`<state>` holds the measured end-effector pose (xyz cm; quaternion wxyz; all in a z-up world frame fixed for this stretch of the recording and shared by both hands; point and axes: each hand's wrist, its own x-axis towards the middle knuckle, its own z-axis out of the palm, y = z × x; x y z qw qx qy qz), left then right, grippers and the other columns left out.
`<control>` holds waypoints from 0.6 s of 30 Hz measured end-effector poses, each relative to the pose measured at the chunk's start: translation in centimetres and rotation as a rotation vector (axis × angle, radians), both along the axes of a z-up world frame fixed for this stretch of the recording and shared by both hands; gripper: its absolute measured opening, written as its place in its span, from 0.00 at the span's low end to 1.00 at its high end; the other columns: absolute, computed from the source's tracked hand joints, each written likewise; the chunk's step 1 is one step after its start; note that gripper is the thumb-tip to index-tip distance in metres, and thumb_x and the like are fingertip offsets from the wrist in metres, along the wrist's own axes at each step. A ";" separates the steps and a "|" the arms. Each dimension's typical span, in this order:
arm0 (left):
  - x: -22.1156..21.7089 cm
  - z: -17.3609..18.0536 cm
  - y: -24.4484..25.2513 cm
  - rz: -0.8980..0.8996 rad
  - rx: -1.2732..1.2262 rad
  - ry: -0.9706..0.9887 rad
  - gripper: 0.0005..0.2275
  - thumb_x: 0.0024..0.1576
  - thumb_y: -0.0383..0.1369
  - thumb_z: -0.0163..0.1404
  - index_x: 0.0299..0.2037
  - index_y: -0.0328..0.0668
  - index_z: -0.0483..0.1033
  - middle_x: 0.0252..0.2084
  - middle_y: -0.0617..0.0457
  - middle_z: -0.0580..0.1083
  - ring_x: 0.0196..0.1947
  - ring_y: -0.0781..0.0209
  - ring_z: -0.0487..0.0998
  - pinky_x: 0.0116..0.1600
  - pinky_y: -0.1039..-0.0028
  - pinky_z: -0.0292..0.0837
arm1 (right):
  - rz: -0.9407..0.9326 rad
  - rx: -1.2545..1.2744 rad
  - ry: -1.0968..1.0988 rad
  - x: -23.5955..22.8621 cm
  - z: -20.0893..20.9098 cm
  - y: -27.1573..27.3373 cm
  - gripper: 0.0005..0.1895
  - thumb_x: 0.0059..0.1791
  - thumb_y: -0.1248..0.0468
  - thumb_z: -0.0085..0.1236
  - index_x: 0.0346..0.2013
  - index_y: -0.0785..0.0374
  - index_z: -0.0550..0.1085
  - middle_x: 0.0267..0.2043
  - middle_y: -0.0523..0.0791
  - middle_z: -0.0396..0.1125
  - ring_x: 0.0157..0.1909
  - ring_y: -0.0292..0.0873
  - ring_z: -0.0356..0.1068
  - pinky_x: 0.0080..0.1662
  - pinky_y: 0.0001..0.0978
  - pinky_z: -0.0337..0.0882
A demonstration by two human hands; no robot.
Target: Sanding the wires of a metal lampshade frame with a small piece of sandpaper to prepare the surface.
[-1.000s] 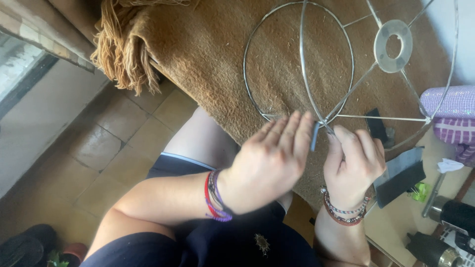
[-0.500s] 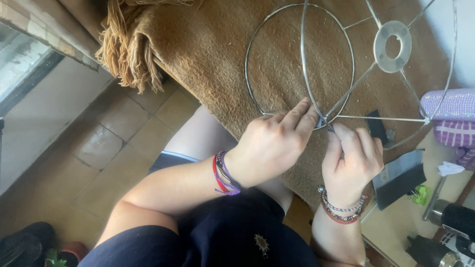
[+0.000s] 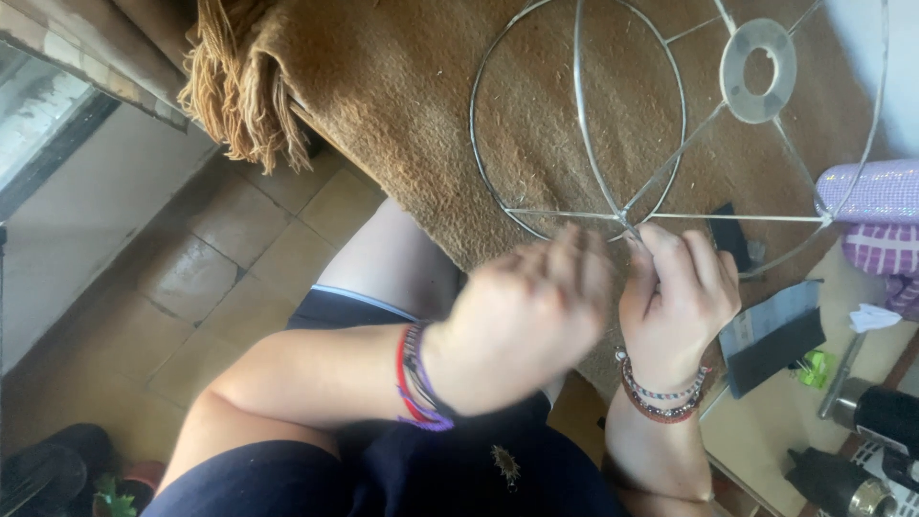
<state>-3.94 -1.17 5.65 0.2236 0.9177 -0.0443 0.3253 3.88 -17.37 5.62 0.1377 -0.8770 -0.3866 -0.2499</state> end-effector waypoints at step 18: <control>-0.8 0.2 -0.3 -0.005 -0.006 0.037 0.15 0.62 0.29 0.45 0.55 0.29 0.76 0.52 0.37 0.80 0.48 0.53 0.86 0.49 0.71 0.81 | -0.017 -0.052 0.031 -0.1 0.3 -0.1 0.17 0.64 0.60 0.44 0.43 0.66 0.78 0.36 0.51 0.68 0.34 0.60 0.67 0.41 0.49 0.62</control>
